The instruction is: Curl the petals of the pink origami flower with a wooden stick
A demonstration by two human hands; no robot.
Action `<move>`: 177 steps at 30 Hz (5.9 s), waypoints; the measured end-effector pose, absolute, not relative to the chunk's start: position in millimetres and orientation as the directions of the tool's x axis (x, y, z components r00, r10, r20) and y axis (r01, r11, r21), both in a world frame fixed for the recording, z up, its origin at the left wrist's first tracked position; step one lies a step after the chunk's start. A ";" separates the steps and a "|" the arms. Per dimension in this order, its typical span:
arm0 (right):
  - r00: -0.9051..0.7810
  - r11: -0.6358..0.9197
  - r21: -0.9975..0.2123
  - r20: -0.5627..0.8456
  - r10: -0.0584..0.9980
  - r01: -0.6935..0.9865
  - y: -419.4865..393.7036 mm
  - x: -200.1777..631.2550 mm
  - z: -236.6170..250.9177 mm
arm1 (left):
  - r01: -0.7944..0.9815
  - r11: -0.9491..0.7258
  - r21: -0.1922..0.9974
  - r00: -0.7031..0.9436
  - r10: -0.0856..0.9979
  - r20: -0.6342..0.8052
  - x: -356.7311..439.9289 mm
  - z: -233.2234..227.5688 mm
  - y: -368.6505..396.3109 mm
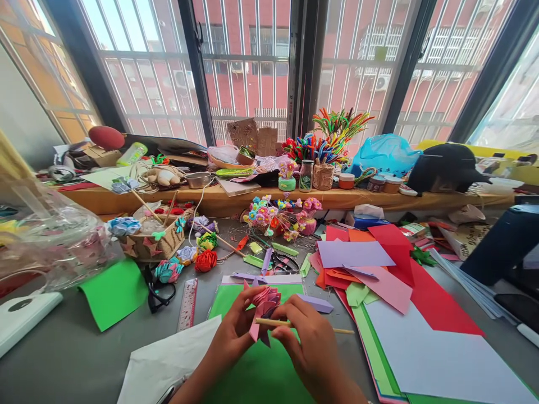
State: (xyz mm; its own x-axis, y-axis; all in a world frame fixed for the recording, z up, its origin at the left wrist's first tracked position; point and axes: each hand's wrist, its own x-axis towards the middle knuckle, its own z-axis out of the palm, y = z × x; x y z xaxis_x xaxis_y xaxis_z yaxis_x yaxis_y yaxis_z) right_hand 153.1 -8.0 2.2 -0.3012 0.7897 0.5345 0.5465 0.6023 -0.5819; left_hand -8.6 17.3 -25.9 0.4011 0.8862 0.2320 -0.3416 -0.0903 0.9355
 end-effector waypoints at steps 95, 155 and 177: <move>-0.244 0.376 -0.594 0.294 0.924 0.711 2.6 147.7 -9.3 | 0.630 -0.529 0.569 0.423 0.848 0.321 -20.1 -11.9 17.3; -0.274 0.593 -0.550 0.554 0.786 0.588 4.5 146.0 -18.2 | 0.465 -0.784 0.410 0.478 0.613 0.629 -31.7 -18.4 22.1; -0.206 0.408 -0.745 0.354 0.912 0.528 -0.5 150.9 0.4 | 0.527 -0.850 -0.007 0.511 0.310 0.802 -23.0 -7.8 13.0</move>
State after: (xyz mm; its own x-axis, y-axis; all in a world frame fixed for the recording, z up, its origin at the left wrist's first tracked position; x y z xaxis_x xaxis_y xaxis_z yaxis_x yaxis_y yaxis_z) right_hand 150.9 -0.5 0.4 -0.2055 0.9124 0.3539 0.5280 0.4079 -0.7449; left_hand -23.0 13.0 -7.8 0.5107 0.3102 0.8018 0.5275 -0.8495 -0.0073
